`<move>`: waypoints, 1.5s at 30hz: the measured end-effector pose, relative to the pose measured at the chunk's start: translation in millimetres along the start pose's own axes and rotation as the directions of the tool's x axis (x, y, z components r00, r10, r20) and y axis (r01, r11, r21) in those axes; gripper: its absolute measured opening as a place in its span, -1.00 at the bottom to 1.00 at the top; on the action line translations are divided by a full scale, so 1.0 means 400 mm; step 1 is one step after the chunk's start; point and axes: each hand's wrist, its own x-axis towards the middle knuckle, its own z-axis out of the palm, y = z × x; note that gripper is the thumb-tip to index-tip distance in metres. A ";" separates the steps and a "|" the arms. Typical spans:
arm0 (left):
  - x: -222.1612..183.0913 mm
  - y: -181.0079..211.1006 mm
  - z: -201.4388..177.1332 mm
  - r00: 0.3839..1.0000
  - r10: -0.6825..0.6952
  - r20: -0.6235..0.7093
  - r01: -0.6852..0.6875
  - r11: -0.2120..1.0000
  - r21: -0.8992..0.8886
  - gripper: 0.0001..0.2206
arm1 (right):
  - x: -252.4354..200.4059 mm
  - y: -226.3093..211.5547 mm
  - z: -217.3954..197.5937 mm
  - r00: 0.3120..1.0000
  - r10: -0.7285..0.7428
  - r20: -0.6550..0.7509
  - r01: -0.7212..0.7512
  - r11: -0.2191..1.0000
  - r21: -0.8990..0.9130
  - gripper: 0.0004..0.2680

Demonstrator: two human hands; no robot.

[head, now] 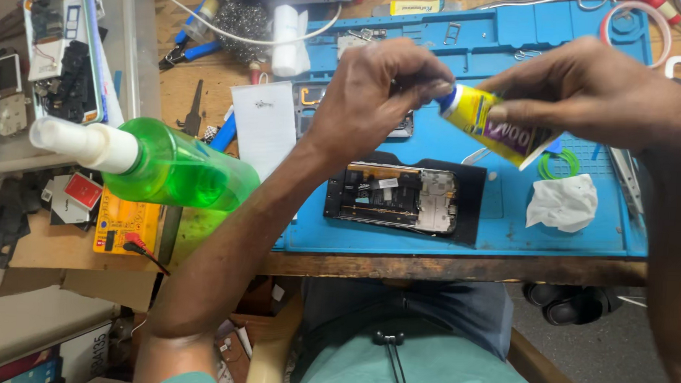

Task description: The person repairs a mobile phone by using tweezers to remove components from the chassis, cleaning the frame with a cloth, and applying glue from a tube to the perimeter of the device.

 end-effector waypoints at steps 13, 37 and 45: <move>0.002 -0.071 0.045 0.949 0.065 -0.307 -0.170 0.929 -0.329 -0.85 | 0.043 0.068 0.075 0.870 -0.207 -0.447 0.481 0.551 0.681 -0.73; -0.020 -0.091 0.068 0.925 -0.095 -0.369 0.036 0.986 -0.164 -0.88 | 0.023 -0.003 0.121 0.848 -0.239 -0.473 0.522 0.226 0.823 -0.57; -0.006 -0.090 0.060 0.955 0.128 -0.266 -0.123 0.992 0.035 -0.72 | 0.011 -0.012 0.098 0.853 -0.112 -0.509 0.437 0.685 0.583 -0.73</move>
